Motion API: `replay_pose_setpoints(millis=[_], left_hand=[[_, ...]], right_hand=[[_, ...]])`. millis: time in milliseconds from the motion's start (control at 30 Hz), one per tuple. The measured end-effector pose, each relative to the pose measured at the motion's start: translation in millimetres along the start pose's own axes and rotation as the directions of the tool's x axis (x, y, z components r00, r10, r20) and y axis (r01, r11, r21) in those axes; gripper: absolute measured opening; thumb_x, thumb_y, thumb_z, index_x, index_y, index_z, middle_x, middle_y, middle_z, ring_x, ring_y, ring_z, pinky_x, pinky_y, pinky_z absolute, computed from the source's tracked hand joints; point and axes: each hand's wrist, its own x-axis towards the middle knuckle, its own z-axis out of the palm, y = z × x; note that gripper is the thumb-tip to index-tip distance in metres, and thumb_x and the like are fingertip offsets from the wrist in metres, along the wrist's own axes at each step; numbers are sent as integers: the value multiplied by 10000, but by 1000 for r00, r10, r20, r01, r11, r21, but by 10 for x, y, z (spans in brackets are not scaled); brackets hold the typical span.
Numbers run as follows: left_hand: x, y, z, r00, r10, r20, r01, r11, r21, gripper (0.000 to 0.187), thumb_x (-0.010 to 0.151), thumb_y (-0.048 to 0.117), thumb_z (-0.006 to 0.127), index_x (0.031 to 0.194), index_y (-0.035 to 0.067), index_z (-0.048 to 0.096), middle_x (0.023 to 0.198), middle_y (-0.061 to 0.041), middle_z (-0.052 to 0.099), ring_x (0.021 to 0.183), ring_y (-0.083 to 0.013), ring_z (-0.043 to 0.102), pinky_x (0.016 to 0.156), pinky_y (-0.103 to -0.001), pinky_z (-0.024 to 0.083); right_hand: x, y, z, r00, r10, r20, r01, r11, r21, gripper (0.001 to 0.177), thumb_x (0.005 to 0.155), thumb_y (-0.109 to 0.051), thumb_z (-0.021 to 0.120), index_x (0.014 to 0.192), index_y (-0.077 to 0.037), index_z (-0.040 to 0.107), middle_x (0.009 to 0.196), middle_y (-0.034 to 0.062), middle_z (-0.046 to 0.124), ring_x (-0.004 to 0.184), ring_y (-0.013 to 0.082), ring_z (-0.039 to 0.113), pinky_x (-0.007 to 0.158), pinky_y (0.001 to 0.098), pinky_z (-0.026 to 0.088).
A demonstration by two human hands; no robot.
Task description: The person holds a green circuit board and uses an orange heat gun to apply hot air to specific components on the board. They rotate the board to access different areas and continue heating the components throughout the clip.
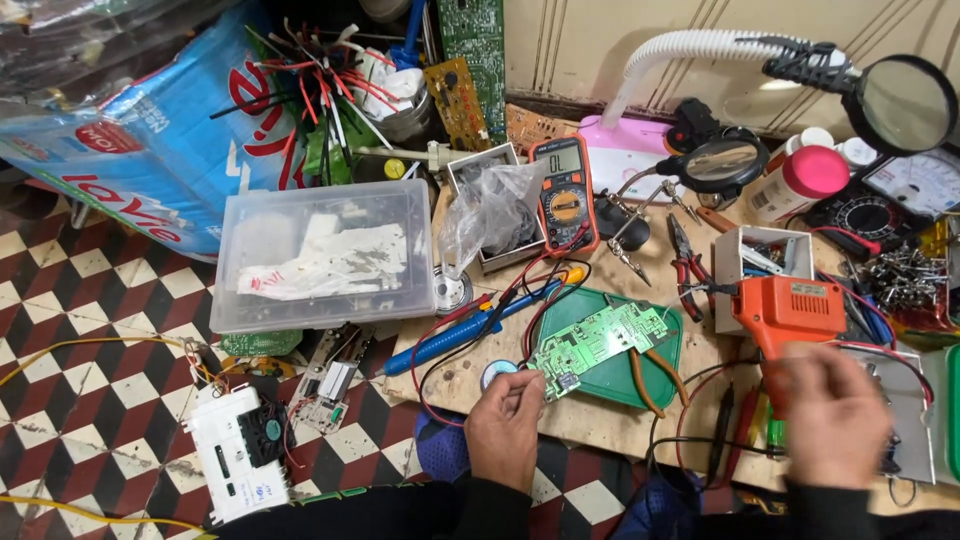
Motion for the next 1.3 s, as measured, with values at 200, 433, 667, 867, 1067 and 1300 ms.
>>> replay_pose_setpoints(millis=[200, 433, 667, 867, 1067, 1300], left_hand=[[49, -77, 98, 996, -46, -76, 37, 992, -121, 192, 987, 187, 789, 1113, 78, 883, 960, -66, 889, 855, -144, 822, 777, -268, 750], [31, 21, 158, 989, -110, -98, 107, 994, -38, 160, 982, 236, 809, 1056, 118, 889, 943, -8, 867, 843, -114, 763, 779, -251, 680], [54, -67, 170, 988, -94, -126, 100, 994, 37, 154, 974, 261, 806, 1038, 142, 879, 939, 0, 880, 850, -124, 791, 785, -272, 680], [318, -564, 366, 972, -97, -213, 93, 995, -29, 180, 925, 270, 872, 1049, 141, 891, 905, -26, 865, 825, -151, 788, 809, -281, 632], [341, -421, 325, 944, -269, -191, 257, 963, -83, 321, 969, 221, 844, 1223, 24, 848, 1083, -211, 857, 943, -322, 790, 879, -383, 588], [619, -845, 371, 945, -236, -225, 234, 971, -36, 315, 970, 168, 892, 1235, 8, 834, 1026, -213, 865, 788, -297, 775, 701, -371, 602]], right_hand=[[565, 329, -316, 983, 162, 85, -127, 940, -315, 406, 1257, -378, 670, 1149, 1, 766, 1234, 257, 800, 1087, 380, 759, 1091, 617, 507], [403, -473, -83, 777, 582, 241, -555, 813, -177, 593, 1105, -452, 683, 1565, -88, 603, 1544, 197, 612, 1368, 420, 583, 1212, 587, 478], [923, 870, 58, 785, 284, 550, -429, 890, 153, 383, 1103, -368, 749, 1115, 14, 717, 844, 211, 705, 595, 314, 576, 551, 430, 457], [355, 421, -306, 942, 242, 231, -308, 899, 310, 346, 1040, -269, 786, 900, 44, 740, 697, 226, 739, 471, 295, 603, 467, 390, 474], [-13, -367, -931, 968, 238, -82, -161, 834, 527, 219, 1027, -36, 727, 1171, 121, 675, 862, 294, 686, 602, 367, 589, 498, 441, 486], [253, 184, -1037, 971, 221, 91, -239, 862, 447, 318, 1014, -181, 814, 896, 105, 741, 581, 243, 659, 430, 307, 555, 414, 421, 486]])
